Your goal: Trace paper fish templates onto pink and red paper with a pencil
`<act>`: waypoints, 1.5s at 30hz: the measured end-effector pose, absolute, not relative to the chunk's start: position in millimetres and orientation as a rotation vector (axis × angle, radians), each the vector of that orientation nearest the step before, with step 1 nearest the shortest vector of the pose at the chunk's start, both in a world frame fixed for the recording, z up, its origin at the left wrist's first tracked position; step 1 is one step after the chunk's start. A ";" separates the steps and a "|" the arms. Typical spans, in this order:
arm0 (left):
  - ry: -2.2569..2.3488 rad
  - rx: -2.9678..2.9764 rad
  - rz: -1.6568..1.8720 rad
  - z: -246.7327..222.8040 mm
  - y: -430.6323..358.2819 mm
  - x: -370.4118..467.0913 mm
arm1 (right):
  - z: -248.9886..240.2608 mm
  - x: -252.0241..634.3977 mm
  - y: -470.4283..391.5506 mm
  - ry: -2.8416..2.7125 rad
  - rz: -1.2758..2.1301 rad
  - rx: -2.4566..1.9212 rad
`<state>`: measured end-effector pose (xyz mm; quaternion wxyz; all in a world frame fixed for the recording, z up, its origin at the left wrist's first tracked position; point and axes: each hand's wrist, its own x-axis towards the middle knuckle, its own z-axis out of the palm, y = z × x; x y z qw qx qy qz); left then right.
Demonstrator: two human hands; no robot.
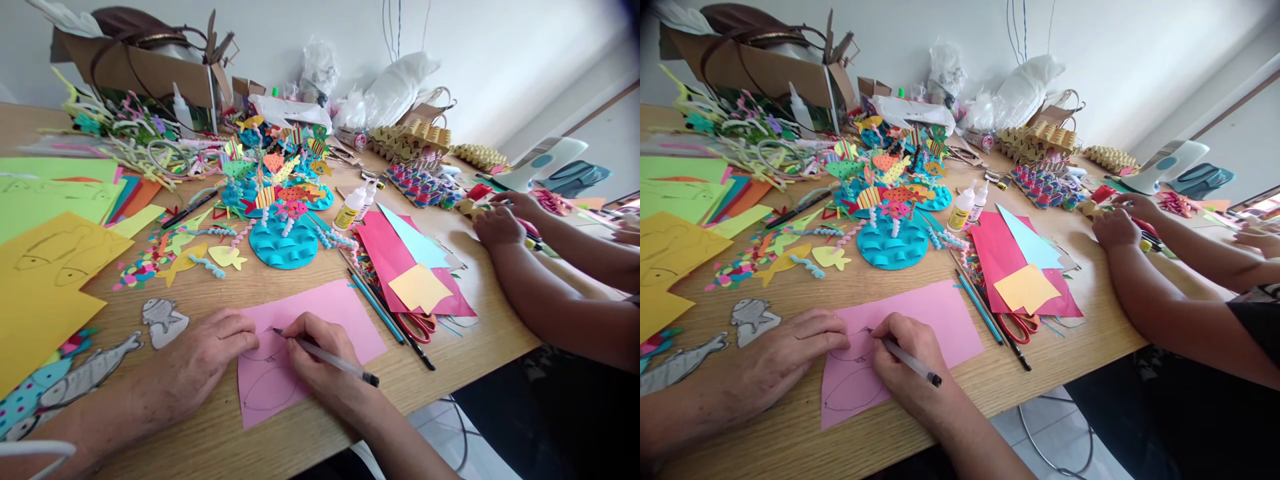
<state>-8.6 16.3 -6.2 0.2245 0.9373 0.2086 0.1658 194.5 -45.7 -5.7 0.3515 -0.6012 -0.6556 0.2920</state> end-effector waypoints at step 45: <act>1.085 2.542 0.705 61.7 39.4 -49.0 | -13.0 259.9 -129.7 -1.981 0.208 -1.229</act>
